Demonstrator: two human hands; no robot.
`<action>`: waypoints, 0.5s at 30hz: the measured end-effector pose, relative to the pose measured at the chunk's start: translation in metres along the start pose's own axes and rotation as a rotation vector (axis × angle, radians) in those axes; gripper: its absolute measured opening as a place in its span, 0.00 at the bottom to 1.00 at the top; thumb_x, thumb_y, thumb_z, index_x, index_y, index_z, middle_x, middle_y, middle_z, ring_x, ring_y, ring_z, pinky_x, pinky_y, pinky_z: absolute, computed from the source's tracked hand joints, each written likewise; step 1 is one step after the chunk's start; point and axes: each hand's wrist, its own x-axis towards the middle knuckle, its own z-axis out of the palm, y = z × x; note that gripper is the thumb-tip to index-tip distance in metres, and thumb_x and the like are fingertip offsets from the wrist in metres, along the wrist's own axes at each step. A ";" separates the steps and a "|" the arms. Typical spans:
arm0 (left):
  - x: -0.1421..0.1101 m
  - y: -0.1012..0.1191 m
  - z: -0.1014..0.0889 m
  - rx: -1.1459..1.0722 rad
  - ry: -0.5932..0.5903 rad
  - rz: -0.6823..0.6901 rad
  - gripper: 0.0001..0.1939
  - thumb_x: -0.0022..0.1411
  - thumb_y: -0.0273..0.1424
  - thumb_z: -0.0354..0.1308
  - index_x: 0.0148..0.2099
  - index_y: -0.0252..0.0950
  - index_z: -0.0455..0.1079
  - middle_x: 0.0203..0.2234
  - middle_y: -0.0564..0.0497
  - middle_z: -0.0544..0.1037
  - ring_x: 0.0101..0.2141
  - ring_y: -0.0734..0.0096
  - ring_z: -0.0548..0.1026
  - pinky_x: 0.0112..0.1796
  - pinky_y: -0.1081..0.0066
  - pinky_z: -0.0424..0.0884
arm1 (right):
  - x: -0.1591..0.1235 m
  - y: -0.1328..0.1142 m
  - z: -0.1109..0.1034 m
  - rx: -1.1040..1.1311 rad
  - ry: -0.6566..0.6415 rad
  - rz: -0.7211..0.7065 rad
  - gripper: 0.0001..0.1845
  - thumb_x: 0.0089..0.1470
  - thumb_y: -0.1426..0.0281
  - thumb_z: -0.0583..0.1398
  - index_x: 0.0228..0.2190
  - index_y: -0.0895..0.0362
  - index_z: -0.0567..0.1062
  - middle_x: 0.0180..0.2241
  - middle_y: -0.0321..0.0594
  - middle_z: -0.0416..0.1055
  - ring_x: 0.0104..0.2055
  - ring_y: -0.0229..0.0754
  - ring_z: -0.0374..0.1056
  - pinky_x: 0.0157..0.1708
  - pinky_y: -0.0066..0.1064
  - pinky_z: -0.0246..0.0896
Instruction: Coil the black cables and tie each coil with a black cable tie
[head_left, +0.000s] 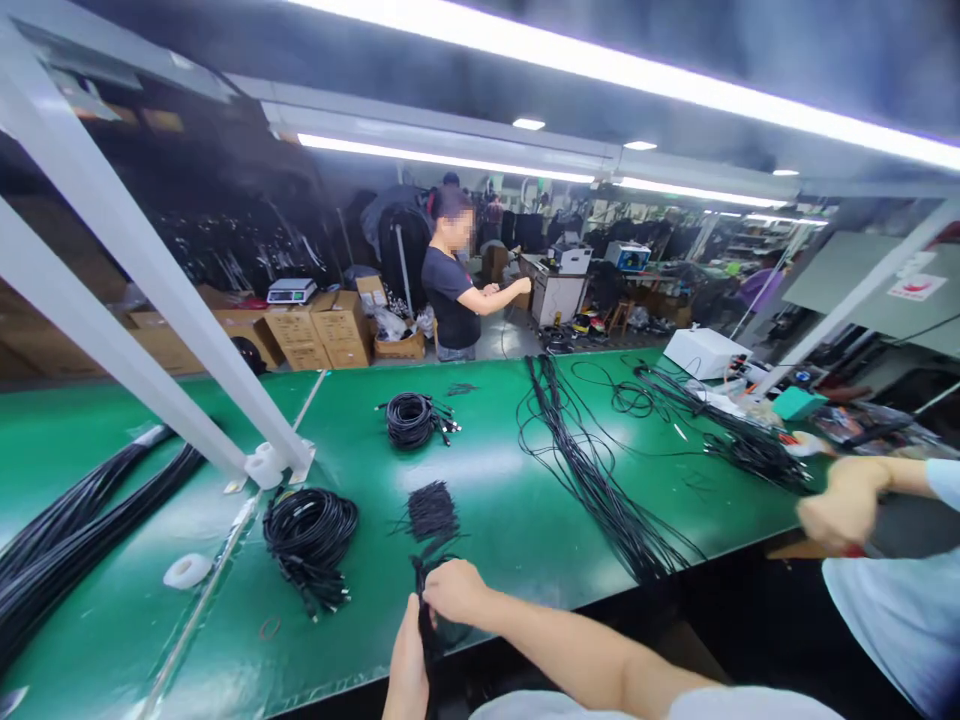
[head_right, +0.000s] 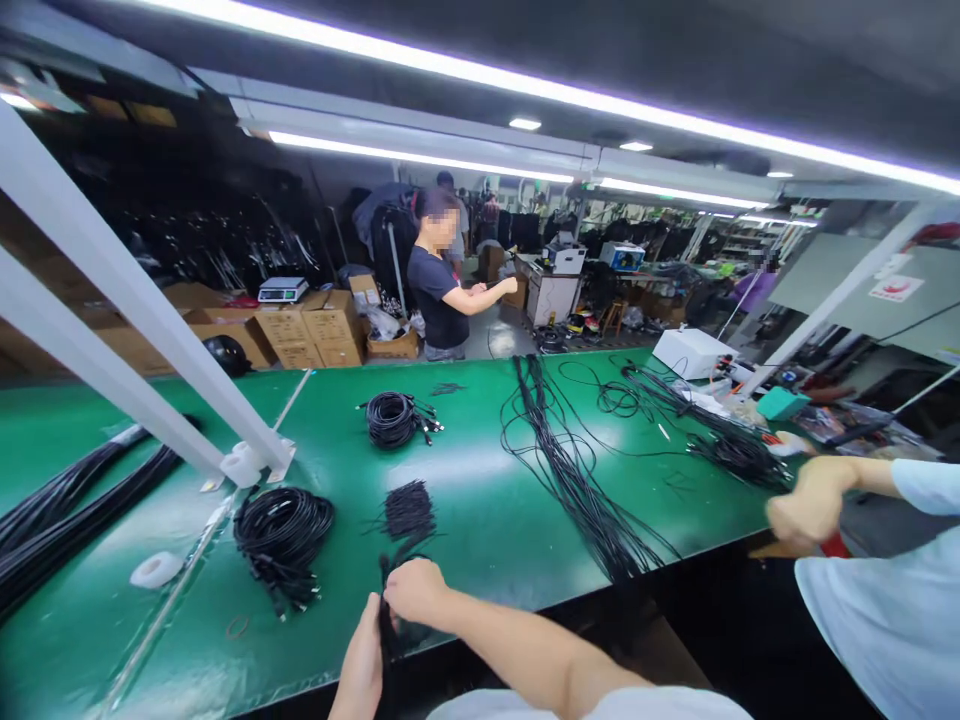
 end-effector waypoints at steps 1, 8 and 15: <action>-0.001 0.001 -0.003 -0.027 0.043 0.004 0.28 0.59 0.58 0.47 0.30 0.40 0.73 0.32 0.41 0.79 0.44 0.46 0.78 0.45 0.52 0.73 | -0.005 0.003 0.000 0.110 -0.011 0.007 0.14 0.50 0.75 0.54 0.15 0.58 0.63 0.20 0.39 0.70 0.28 0.41 0.71 0.27 0.28 0.64; -0.033 0.026 0.032 -0.388 0.251 -0.062 0.30 0.56 0.58 0.55 0.41 0.35 0.71 0.31 0.48 0.78 0.35 0.65 0.75 0.38 0.67 0.70 | -0.038 0.036 -0.013 0.801 -0.364 0.071 0.15 0.50 0.73 0.51 0.17 0.54 0.52 0.14 0.24 0.39 0.15 0.31 0.38 0.15 0.22 0.44; -0.021 0.065 0.009 -0.874 0.391 -0.066 0.13 0.64 0.37 0.58 0.39 0.30 0.70 0.18 0.62 0.56 0.19 0.81 0.54 0.25 0.75 0.56 | -0.065 0.078 -0.010 1.181 -0.356 0.267 0.12 0.50 0.61 0.58 0.25 0.56 0.63 0.18 0.22 0.40 0.19 0.28 0.34 0.18 0.22 0.33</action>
